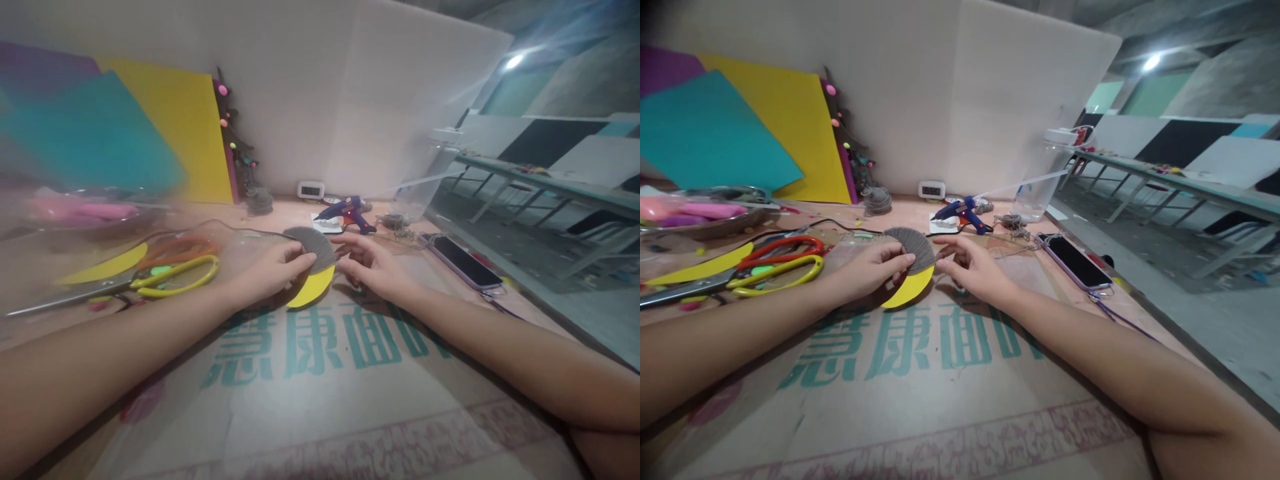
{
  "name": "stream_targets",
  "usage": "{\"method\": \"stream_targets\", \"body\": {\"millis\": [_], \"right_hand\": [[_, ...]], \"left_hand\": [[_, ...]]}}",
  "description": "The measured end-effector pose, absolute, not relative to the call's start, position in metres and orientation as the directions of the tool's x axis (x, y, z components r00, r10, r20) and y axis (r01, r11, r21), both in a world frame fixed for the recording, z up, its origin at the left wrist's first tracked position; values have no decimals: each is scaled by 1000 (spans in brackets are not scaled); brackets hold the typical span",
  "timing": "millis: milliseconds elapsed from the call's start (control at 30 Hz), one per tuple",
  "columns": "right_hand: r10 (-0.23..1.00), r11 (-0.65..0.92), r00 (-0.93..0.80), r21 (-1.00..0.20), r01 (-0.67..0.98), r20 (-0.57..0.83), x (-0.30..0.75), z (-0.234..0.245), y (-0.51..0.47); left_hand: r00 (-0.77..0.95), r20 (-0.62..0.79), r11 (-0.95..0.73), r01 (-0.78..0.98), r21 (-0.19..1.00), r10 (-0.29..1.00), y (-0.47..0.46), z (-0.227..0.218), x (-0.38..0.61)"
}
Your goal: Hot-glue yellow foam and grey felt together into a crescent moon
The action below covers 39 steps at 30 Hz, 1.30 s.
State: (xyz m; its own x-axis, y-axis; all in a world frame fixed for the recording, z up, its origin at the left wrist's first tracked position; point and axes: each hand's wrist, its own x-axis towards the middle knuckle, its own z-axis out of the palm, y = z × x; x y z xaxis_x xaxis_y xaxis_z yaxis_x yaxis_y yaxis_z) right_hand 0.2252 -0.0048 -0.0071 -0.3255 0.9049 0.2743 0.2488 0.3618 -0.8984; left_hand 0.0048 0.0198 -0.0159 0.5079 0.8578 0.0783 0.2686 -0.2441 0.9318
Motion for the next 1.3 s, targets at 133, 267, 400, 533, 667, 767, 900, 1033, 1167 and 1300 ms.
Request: {"method": "stream_targets", "body": {"millis": [133,267,400,533,667,767,900,1033,1167,1300], "right_hand": [[908,375,-324,-862,342,267,225,-7,-5],[919,387,-286,-756,528,271,226,-5,-5],[904,427,-294,-689,586,310,226,-4,-6],[908,417,-289,-697,584,303,226,-4,-5],[911,410,-292,-708,574,291,225,-3,-5],[884,465,-331,-683,563,329,226,-3,-4],[888,459,-302,-717,525,347,229,-5,-3],[888,459,-251,-718,524,385,231,-5,-3],[850,524,-307,-631,572,428,229,-3,-5],[836,548,-360,-602,581,414,227,-3,-6]], "left_hand": [[491,83,-220,228,949,867,20,-19,5],[463,76,-233,291,928,883,20,-18,5],[474,80,-259,325,910,877,20,-16,4],[487,81,-279,349,894,870,20,-14,3],[501,80,-296,366,882,861,20,-13,3],[514,84,-307,366,879,854,19,-14,3],[514,130,-339,337,878,848,16,-12,5],[508,184,-418,394,818,841,13,-7,6],[518,236,-513,495,701,822,12,-3,6],[550,242,-548,502,669,799,12,-3,5]]}}
